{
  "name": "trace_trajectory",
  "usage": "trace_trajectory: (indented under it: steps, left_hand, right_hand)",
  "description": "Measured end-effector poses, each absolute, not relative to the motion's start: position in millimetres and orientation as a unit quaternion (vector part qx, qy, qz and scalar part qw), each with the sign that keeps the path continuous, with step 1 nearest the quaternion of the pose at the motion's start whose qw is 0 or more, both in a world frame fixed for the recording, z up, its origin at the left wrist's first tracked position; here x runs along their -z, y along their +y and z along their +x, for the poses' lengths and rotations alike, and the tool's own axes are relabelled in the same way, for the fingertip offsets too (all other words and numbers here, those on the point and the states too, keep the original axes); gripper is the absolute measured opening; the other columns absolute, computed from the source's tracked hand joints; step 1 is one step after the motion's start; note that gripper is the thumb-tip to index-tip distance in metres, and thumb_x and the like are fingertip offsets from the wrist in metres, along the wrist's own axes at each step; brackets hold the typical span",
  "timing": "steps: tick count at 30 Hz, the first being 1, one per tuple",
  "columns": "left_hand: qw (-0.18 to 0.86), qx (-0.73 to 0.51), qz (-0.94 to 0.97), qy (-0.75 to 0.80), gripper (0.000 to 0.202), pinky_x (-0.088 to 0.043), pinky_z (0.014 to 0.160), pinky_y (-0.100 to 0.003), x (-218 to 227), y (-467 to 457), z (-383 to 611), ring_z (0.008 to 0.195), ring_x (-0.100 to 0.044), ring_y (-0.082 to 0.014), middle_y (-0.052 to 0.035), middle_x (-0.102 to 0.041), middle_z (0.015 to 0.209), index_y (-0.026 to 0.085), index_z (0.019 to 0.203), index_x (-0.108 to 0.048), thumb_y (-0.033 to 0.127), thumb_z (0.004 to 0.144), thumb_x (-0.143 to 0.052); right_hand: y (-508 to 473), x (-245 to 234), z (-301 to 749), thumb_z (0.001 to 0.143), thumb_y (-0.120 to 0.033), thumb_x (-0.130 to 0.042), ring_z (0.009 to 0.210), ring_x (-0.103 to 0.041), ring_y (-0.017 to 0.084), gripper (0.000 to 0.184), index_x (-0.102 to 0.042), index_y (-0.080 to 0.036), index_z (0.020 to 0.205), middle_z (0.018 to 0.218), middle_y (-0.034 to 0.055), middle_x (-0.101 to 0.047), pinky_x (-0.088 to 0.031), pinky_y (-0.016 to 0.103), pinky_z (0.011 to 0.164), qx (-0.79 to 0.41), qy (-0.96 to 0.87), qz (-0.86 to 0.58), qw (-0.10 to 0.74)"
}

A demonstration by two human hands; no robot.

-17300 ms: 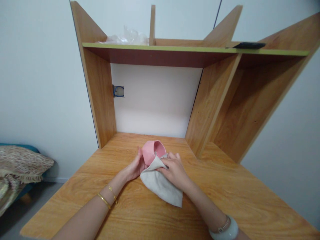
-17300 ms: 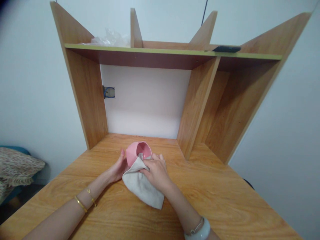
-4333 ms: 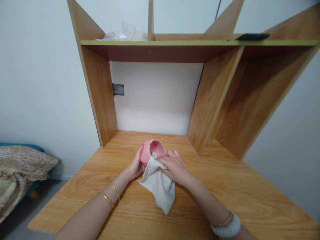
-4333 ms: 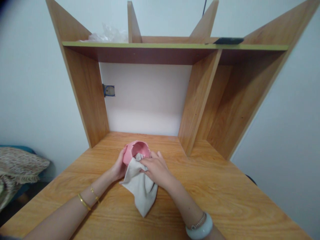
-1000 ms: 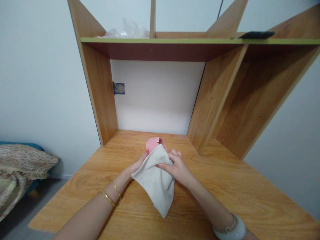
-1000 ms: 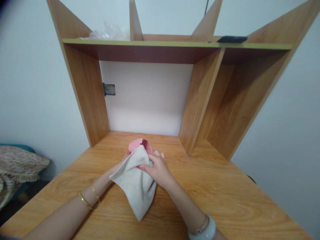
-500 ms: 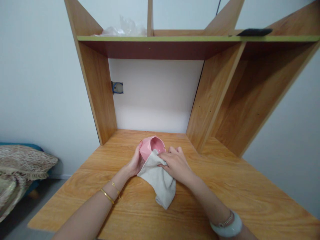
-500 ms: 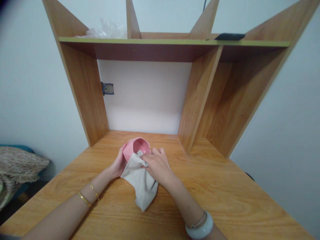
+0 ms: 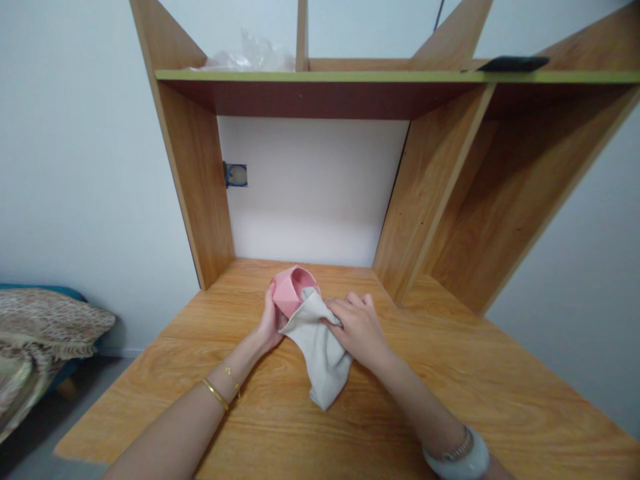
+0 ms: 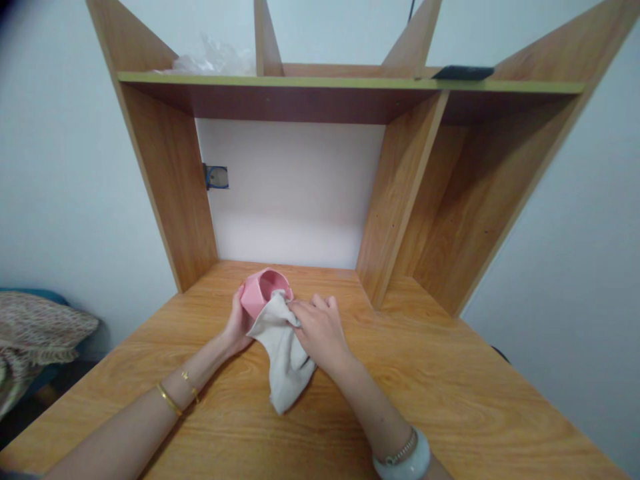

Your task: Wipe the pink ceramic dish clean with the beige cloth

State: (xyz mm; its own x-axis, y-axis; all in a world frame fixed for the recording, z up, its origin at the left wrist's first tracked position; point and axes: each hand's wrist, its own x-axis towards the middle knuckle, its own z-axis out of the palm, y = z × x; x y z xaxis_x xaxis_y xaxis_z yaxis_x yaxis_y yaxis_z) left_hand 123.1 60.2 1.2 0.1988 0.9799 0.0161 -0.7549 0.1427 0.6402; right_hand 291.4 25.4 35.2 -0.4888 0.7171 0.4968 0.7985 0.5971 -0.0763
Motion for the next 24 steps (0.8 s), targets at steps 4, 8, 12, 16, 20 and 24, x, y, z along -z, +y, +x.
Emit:
trace_trajectory:
  steps: [4,8,12,16,20,24]
  left_hand:
    - [0.661,-0.671,0.247,0.229,0.058,-0.045,0.079,-0.034,-7.0,64.0,113.0,0.085,-0.060,-0.0205,-0.0053,-0.063,0.101,0.022,0.122,-0.044,0.059,0.080,-0.027]
    - [0.661,-0.668,0.256,0.228,0.073,-0.046,0.075,-0.035,-16.6,61.5,100.0,0.083,-0.061,-0.0231,-0.0126,-0.063,0.097,0.015,0.123,-0.042,0.066,0.077,-0.017]
    - [0.673,-0.652,0.284,0.203,0.076,-0.045,0.077,-0.037,-27.0,57.6,95.8,0.086,-0.060,-0.0253,-0.0158,-0.062,0.097,0.012,0.123,-0.040,0.066,0.075,-0.016]
    - [0.702,-0.621,0.309,0.163,0.080,-0.041,0.083,-0.039,-40.4,49.8,94.6,0.092,-0.056,-0.0289,-0.0171,-0.060,0.100,0.008,0.119,-0.042,0.069,0.073,-0.021]
    - [0.752,-0.551,0.326,0.159,0.086,-0.040,0.082,-0.039,-45.7,41.8,93.6,0.093,-0.054,-0.0310,-0.0179,-0.061,0.095,0.002,0.114,-0.047,0.071,0.071,-0.018]
    - [0.804,-0.462,0.355,0.120,0.086,-0.039,0.083,-0.040,-36.8,43.4,95.9,0.094,-0.054,-0.0313,-0.0184,-0.060,0.101,0.005,0.115,-0.047,0.074,0.068,-0.024]
  right_hand:
    - [25.7,-34.8,290.9,0.081,-0.028,-0.053,0.080,-0.047,0.020,0.013,-0.058,-0.024,0.091,0.091,0.0005,-0.067,-0.021,0.033,0.068,0.066,-0.866,-0.441,0.227]
    - [24.9,-34.3,287.2,0.080,-0.028,-0.054,0.081,-0.049,0.021,0.009,-0.060,-0.022,0.082,0.082,0.0016,-0.067,-0.023,0.033,0.071,0.047,-0.871,-0.447,0.197]
    - [25.2,-35.6,288.7,0.077,-0.030,-0.056,0.083,-0.052,0.022,0.013,-0.061,-0.021,0.086,0.085,0.0027,-0.067,-0.026,0.034,0.074,-0.019,-0.871,-0.454,0.186]
    - [29.4,-35.7,296.8,0.070,-0.042,-0.060,0.093,-0.053,0.023,0.044,-0.055,-0.022,0.109,0.103,0.0056,-0.063,-0.030,0.036,0.080,-0.106,-0.857,-0.442,0.241]
    - [37.4,-38.4,302.5,0.070,-0.050,-0.056,0.083,-0.055,0.020,0.056,-0.049,-0.020,0.117,0.104,0.0064,-0.060,-0.038,0.032,0.072,-0.190,-0.811,-0.438,0.338]
    - [44.0,-48.3,299.7,0.077,-0.051,-0.045,0.063,-0.051,0.012,0.050,-0.053,-0.015,0.111,0.093,0.0064,-0.060,-0.040,0.025,0.055,-0.323,-0.716,-0.440,0.436]
